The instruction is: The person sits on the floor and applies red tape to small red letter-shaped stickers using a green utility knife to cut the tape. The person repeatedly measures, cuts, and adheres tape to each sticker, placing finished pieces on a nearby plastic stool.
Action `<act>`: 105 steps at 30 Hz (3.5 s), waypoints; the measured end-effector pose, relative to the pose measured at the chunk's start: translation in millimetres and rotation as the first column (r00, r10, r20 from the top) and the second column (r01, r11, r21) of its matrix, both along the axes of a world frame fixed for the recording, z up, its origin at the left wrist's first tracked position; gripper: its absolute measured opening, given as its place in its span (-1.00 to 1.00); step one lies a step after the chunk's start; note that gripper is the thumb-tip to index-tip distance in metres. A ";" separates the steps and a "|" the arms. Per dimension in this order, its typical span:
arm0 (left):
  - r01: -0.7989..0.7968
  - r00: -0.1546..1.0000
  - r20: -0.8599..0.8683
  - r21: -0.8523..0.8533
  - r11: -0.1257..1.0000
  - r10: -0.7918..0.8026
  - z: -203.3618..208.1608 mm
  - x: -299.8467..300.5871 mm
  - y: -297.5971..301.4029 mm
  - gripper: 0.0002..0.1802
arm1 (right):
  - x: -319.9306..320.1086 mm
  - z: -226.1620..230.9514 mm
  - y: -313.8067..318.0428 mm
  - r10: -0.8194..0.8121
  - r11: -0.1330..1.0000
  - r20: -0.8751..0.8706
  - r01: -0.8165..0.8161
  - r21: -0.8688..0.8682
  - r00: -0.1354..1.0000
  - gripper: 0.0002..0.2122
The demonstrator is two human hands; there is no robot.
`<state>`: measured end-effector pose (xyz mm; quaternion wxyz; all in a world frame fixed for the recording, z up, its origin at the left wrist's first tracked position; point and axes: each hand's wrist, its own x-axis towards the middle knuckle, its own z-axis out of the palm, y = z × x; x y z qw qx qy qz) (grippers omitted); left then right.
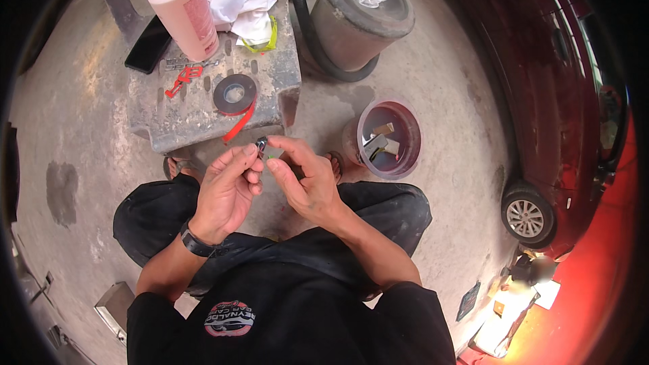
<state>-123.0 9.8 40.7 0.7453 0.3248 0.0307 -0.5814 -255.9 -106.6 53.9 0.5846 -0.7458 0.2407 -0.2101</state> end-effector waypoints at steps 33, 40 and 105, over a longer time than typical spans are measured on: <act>0.302 0.797 -0.494 -0.170 0.938 -0.347 2.2 14.9 -0.4 -0.81 | -6.0 9.0 -15.9 0.196 0.840 -0.028 -0.153 0.521 0.980 -0.72; 0.326 0.763 -0.517 -0.209 0.922 -0.387 -1.8 15.6 0.2 -0.81 | -10.1 4.6 -16.5 0.194 0.822 0.021 -0.174 0.543 0.981 -0.73; -0.211 -0.093 0.994 -0.076 0.975 0.058 4.8 11.2 -2.2 -0.85 | 12.9 22.2 -2.3 0.040 0.700 -0.094 0.039 0.713 0.995 -0.71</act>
